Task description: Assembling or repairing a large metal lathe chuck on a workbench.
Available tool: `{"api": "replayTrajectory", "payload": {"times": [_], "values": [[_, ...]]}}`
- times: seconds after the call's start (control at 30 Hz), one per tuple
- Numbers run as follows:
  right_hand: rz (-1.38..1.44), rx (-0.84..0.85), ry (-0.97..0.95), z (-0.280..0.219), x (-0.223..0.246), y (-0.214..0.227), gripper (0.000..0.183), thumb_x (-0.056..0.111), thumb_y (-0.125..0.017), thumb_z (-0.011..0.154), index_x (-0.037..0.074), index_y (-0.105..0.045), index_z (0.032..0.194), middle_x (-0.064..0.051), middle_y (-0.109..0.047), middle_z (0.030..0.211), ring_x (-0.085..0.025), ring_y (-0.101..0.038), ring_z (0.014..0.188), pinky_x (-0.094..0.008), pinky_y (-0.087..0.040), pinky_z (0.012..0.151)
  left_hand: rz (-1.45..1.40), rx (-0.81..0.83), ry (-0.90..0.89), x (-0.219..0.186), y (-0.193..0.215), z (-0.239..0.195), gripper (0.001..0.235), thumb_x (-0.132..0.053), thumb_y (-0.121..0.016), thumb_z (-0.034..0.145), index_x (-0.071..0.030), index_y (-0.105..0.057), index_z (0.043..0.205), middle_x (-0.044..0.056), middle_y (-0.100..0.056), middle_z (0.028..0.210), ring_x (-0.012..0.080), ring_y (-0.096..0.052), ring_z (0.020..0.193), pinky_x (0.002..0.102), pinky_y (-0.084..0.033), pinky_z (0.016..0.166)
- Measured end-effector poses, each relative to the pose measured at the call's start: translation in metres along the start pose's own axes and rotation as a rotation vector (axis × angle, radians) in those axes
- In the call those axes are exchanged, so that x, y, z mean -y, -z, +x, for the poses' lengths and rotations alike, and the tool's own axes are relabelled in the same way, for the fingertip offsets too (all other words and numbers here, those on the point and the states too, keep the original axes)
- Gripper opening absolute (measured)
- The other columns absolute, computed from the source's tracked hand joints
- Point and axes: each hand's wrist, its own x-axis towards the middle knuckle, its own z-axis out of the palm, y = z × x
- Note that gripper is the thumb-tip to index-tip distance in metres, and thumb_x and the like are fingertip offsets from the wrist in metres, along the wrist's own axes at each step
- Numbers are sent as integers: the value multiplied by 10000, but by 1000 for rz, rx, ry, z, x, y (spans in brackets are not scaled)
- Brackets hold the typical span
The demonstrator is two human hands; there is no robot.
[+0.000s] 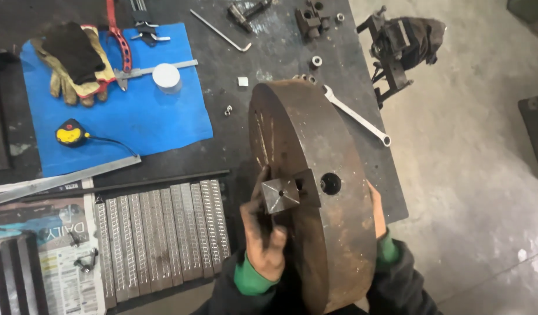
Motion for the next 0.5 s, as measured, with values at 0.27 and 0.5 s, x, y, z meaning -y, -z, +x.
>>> {"api": "replayTrajectory", "payload": {"times": [0.27, 0.5], "values": [[-325, -253, -333, -7, -68, 42, 230, 175, -709, 959, 10, -732, 1118, -82, -758, 990, -157, -695, 903, -313, -553, 844, 788, 82, -522, 66, 44, -77, 506, -181, -373, 1046, 12, -291, 1507, 201, -469, 1460, 547, -340, 1410, 726, -202, 1252], [-492, -154, -190, -27, -131, 34, 305, 200, -768, 878, 46, -719, 1136, -129, -729, 1029, -248, -738, 911, -344, -584, 806, 238, -357, 461, 50, 49, -87, 721, -555, -481, 1127, -33, -311, 1595, 228, -549, 1465, 317, -535, 1275, 471, -397, 1232]]}}
